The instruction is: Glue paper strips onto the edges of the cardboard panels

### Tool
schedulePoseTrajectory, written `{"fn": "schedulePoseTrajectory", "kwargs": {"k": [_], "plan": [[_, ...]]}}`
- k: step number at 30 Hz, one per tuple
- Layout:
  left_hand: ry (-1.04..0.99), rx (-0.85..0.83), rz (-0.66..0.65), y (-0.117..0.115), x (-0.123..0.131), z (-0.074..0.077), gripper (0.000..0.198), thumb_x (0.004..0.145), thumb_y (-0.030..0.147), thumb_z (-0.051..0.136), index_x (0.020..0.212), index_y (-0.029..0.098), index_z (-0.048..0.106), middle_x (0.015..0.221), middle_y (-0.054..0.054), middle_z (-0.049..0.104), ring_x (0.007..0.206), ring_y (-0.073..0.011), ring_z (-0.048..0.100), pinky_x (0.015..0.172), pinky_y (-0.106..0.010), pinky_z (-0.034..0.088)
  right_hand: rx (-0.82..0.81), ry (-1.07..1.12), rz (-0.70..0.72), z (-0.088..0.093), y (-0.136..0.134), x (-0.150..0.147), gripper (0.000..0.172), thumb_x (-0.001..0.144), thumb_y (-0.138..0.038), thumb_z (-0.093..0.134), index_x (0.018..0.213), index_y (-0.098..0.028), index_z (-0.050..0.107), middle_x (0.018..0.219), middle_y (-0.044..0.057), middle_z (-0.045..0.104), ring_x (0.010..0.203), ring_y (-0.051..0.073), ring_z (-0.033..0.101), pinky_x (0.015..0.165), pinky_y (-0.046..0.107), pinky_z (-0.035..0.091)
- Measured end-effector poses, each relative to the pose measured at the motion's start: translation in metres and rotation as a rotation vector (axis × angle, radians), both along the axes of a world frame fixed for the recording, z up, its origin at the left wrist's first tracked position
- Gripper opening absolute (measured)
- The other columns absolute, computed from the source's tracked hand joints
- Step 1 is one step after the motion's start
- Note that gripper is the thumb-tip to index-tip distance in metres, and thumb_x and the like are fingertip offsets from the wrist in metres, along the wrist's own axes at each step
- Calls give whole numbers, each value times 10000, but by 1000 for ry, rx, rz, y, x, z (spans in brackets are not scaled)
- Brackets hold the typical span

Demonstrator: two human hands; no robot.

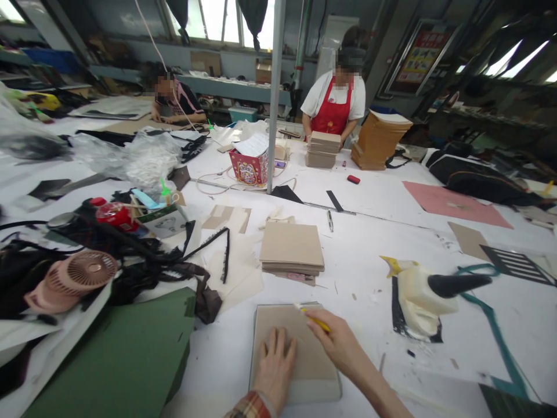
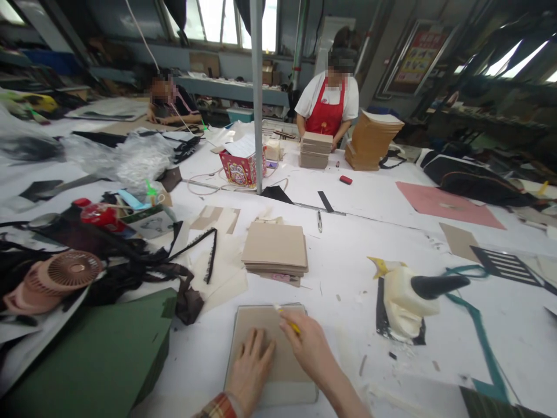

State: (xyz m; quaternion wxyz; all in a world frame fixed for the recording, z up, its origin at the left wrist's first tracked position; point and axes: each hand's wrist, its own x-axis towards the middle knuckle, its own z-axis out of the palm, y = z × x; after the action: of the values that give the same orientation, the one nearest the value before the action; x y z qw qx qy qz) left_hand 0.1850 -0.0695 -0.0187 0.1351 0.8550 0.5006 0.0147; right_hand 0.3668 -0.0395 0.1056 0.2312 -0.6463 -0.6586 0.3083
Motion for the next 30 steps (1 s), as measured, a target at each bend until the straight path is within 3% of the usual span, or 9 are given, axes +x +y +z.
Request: {"fn": "schedulePoseTrajectory", "kwargs": {"k": [3,6,10,14,17,19,21,25,30], "plan": [[12,29,16,-1,2,-2,508,865,254,474,1362,305,384,1432,-141,401,1317,-364,343,964,-593,403,-39,145,126,1,26,-47,296,885,-335,487,1097,-240,670,1090,41,684,1042,203,596,950,327,407],[13,33,18,0,2,-4,528,855,256,493,1369,301,376,1415,-153,421,1301,-357,371,964,-582,410,-83,103,174,-7,37,-62,284,872,-321,482,1038,-235,695,1048,43,702,1008,215,609,912,322,417],[-29,-41,33,3,2,4,440,869,211,437,1294,318,470,1413,-119,427,1313,-359,349,969,-593,390,-122,-72,111,-8,33,-19,296,874,-327,445,964,-241,713,957,51,722,915,224,635,830,306,433],[-99,-177,29,17,-5,35,327,832,216,481,1138,275,579,1339,-95,497,1270,-329,404,917,-486,443,-175,-300,-31,7,16,46,325,872,-382,437,816,-221,714,781,62,723,771,231,659,720,288,453],[-136,-217,146,51,-21,58,187,830,229,467,939,271,612,1075,-20,628,1026,-190,571,773,-296,469,-125,-295,-132,18,0,73,364,889,-462,408,871,-242,698,849,49,729,811,229,666,742,278,478],[-108,-179,273,86,-35,64,230,882,244,365,905,247,594,981,-24,636,925,-156,595,770,-277,448,-80,-213,-209,19,-10,77,389,882,-526,411,946,-259,686,955,31,726,884,220,664,779,257,494],[-55,-160,377,124,-49,60,266,900,304,336,923,211,585,960,-64,641,903,-183,608,768,-305,446,-50,-145,-267,15,-18,73,405,864,-560,434,964,-259,687,992,21,723,919,211,664,799,231,505],[66,-219,496,182,-62,37,270,847,380,491,920,145,602,910,-116,669,879,-235,637,739,-352,470,-16,-52,-309,0,-25,60,391,853,-551,474,970,-254,700,988,9,727,917,191,674,804,195,521],[116,-274,493,197,-59,12,289,863,406,521,918,138,612,896,-44,661,854,-164,626,801,-377,501,34,-18,-387,-11,-28,57,381,834,-535,515,988,-243,707,988,18,729,911,190,682,804,198,538]]}}
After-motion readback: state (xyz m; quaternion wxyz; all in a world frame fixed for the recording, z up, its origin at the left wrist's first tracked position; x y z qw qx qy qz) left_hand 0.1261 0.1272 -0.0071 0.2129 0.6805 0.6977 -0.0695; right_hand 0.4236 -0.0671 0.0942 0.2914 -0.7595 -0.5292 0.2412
